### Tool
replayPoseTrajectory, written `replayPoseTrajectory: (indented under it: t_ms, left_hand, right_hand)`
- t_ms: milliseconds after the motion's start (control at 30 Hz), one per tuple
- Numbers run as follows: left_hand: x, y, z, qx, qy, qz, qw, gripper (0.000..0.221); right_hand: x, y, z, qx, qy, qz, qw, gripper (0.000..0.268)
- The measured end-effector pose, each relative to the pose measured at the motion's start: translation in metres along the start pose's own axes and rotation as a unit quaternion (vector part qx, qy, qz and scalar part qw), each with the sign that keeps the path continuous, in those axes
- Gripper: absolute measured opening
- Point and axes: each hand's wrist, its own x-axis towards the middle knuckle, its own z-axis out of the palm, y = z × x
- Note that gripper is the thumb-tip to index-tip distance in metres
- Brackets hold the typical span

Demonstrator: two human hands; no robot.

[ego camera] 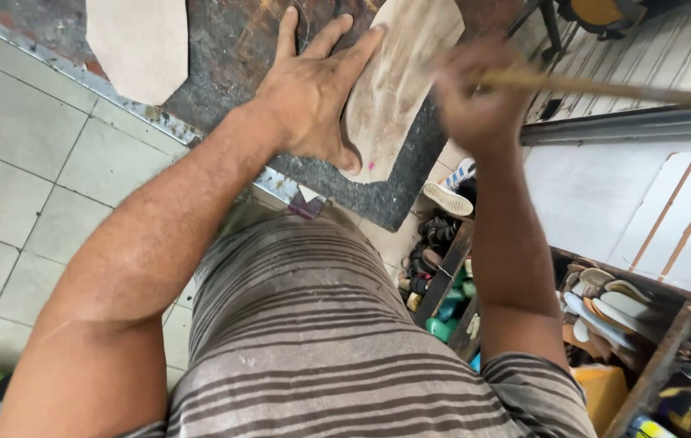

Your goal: Applying adhesive to a shoe sole using a brush and a glue bottle at a repair workbench.

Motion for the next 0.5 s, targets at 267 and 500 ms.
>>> replayPoseTrajectory:
  t_ms: [267,500]
  left_hand:
    - [-0.002,-0.008,0.013,-0.013,0.028,0.03,0.999,0.161]
    - [-0.004,-0.008,0.014,0.006,0.026,0.031,0.999,0.162]
  right_hand:
    - [-0.025,-0.01,-0.014,0.027,-0.065,0.023,0.997,0.02]
    - [-0.028,-0.01,-0.019,-0.097,0.017,0.056,0.994,0.026]
